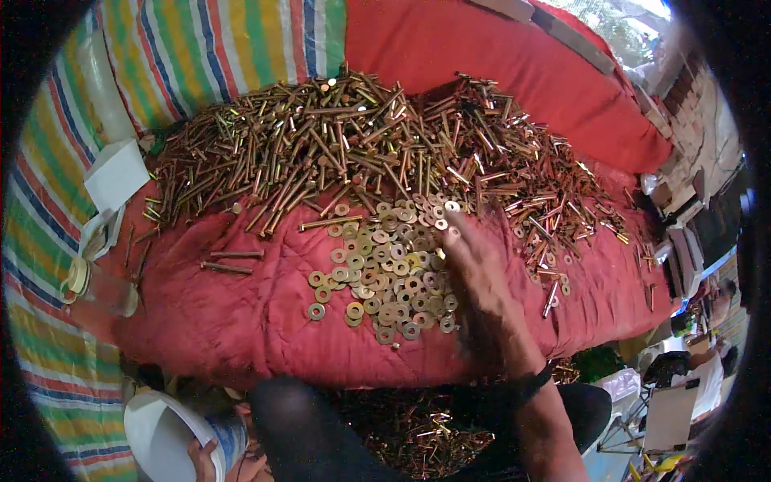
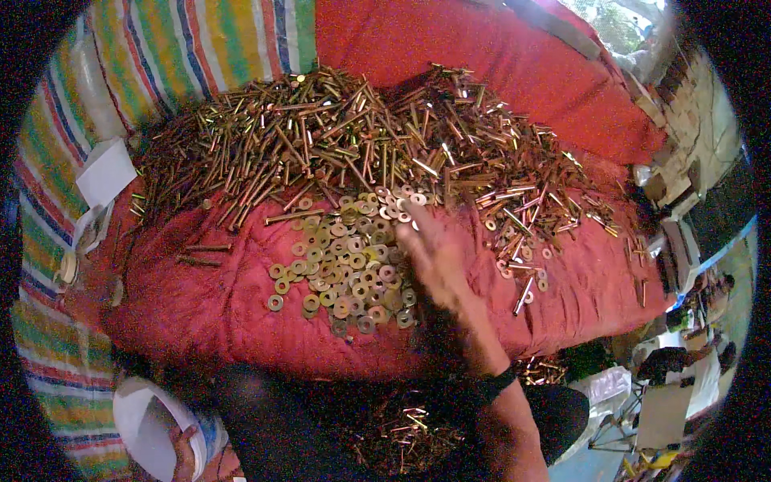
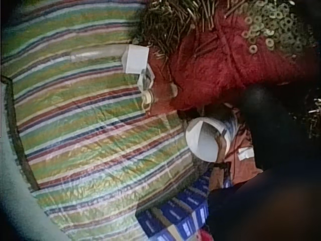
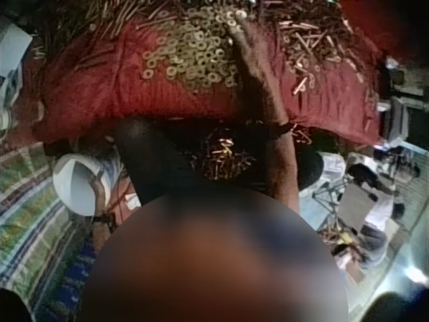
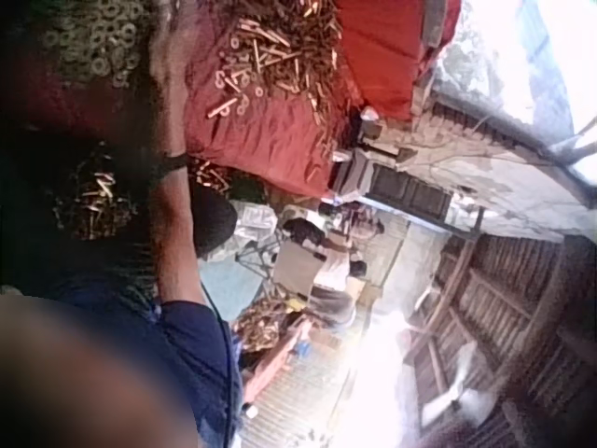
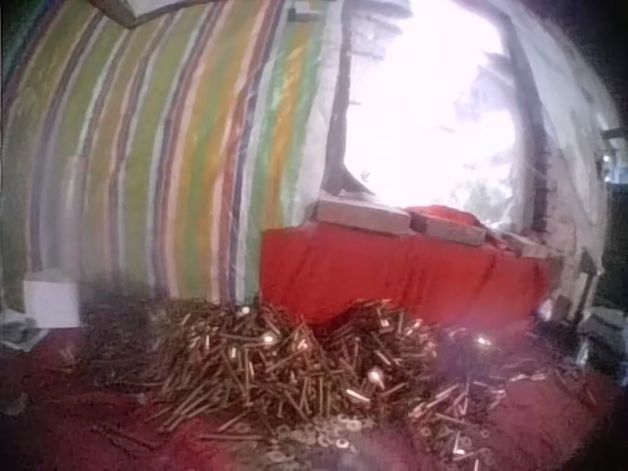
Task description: The person repeatedly picks up brass-colored threaded rods and washers, threads the washers onto the rods, and places the assembled units into a white bucket. The person occasionally gathers loose parts from the lap area and continues the assembly process.
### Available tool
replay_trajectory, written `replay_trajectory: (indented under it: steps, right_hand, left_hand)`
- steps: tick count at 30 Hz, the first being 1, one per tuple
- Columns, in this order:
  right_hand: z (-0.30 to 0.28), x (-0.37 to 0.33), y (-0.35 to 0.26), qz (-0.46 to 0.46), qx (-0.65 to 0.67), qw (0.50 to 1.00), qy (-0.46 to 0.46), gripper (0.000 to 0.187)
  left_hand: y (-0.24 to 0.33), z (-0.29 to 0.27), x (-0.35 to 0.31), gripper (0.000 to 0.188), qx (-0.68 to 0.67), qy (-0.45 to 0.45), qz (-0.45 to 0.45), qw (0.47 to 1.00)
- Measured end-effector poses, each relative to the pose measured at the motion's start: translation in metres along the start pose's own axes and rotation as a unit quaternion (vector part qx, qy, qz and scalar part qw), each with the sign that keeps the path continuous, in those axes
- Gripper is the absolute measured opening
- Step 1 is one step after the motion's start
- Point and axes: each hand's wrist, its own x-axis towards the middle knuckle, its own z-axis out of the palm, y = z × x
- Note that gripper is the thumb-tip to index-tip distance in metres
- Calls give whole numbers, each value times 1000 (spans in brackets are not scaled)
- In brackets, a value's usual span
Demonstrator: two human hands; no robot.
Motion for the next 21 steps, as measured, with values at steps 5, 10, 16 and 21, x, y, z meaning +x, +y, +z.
replay_trajectory:
  steps: [5,10,16,21]
  right_hand:
    - [-12,39,36,23,-210,977,36,66]
    - [9,30,30,-15,-152,988,-24,68]
    - [35,16,-7,0,-141,988,-68,67]
    - [6,2,-14,25,19,999,-30,73]
  left_hand:
    - [-4,-2,-5,27,-2,-3,-5,1000]
    - [-3,-2,-9,27,-9,-8,-11,1000]
    - [3,4,-19,26,-61,-35,-34,997]
    - [-10,1,-13,27,-9,26,46,999]
